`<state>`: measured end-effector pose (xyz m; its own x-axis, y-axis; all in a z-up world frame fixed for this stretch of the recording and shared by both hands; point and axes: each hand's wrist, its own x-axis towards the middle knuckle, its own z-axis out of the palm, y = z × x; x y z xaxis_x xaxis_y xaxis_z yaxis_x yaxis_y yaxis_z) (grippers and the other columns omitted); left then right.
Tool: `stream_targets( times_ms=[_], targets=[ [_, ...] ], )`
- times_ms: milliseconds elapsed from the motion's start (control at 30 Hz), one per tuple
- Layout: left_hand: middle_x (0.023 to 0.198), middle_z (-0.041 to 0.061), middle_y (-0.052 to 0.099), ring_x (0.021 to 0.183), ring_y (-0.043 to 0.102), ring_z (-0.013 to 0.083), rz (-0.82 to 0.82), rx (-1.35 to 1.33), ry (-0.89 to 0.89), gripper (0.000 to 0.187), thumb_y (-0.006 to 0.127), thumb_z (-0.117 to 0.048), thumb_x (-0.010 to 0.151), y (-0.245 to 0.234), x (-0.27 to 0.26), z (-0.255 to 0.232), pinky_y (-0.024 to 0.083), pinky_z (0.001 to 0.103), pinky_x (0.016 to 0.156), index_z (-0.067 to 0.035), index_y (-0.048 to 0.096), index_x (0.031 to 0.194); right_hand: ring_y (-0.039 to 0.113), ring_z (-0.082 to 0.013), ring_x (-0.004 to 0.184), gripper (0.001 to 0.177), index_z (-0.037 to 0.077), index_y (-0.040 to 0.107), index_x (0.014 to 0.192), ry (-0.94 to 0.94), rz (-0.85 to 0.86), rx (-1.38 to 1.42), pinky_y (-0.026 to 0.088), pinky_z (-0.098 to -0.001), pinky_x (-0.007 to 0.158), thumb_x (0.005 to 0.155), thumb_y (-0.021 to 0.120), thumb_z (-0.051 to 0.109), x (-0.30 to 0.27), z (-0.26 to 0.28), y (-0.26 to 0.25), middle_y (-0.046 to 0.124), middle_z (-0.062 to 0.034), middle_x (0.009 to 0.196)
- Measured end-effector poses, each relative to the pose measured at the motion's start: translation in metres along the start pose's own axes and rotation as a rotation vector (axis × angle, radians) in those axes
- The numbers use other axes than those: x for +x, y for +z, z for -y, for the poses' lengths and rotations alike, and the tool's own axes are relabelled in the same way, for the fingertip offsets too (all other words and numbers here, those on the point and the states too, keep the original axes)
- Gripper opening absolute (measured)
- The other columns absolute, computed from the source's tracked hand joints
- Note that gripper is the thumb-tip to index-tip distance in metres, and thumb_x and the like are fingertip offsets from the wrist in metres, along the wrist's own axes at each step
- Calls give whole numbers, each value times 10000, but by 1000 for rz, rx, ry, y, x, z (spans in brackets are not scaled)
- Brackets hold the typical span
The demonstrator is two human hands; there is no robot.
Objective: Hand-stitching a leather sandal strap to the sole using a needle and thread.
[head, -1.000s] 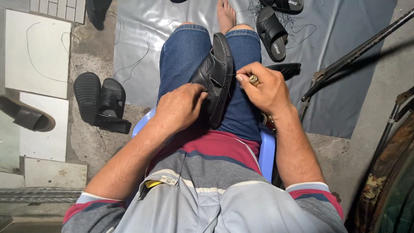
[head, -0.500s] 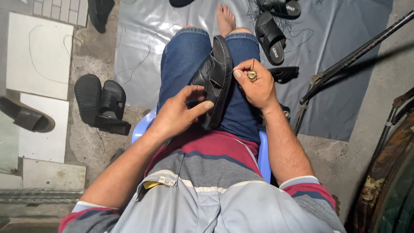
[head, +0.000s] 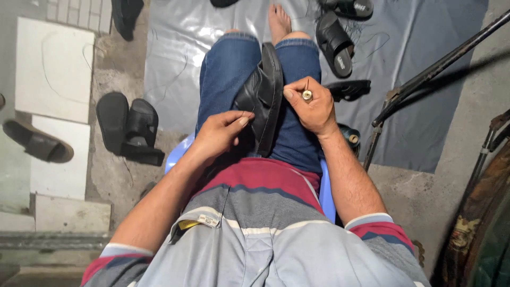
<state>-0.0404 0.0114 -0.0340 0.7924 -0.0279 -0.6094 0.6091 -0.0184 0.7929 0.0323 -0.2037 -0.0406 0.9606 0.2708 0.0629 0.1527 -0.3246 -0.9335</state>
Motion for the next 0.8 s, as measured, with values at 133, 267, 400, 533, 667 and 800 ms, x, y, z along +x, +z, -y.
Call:
stream_targets(
  times_ms=[133,267,400,533,667,800],
  targets=[
    [828,108,642,621,531,119,25,54,-113,335,538,-270,851,-48,-21,-22,477,197,492,-46,636,1080,477,-77,455,44,22,669,856,35,-12,70,410,-199,461,840,661,61,-5,0,-5,533,-36,475],
    [645,122,605,530,547,256,-459,574,17,296,571,-383,918,-119,-4,14,415,339,448,-153,684,770,522,-84,460,38,33,663,839,5,-9,93,428,-194,470,839,659,71,-6,6,-2,570,-49,497],
    [1078,172,576,910,582,440,-614,1021,253,290,634,-394,915,-125,-10,7,481,505,704,-107,672,895,529,-88,476,25,54,664,842,-45,-32,71,433,-204,490,847,649,74,-6,-6,-1,600,-44,534],
    [1215,254,483,1088,472,504,-371,876,592,302,667,-225,854,-67,-26,-50,410,548,856,-30,624,1080,532,-82,488,35,59,655,846,-50,-49,69,433,-197,504,851,651,94,-9,-5,-2,612,-37,551],
    [1312,219,423,1177,353,539,2,887,770,574,709,-368,771,-25,-13,-80,333,617,915,-72,529,1229,536,-102,545,81,59,646,905,1,-51,38,445,-230,540,862,650,127,-14,1,-8,620,-62,602],
    [1387,117,361,1266,327,410,205,1090,745,724,669,-472,750,-6,9,-85,278,587,956,-140,413,1341,583,-186,621,303,43,558,1178,-5,55,-44,490,-336,627,944,519,232,-15,22,-27,607,-163,939]
  ],
)
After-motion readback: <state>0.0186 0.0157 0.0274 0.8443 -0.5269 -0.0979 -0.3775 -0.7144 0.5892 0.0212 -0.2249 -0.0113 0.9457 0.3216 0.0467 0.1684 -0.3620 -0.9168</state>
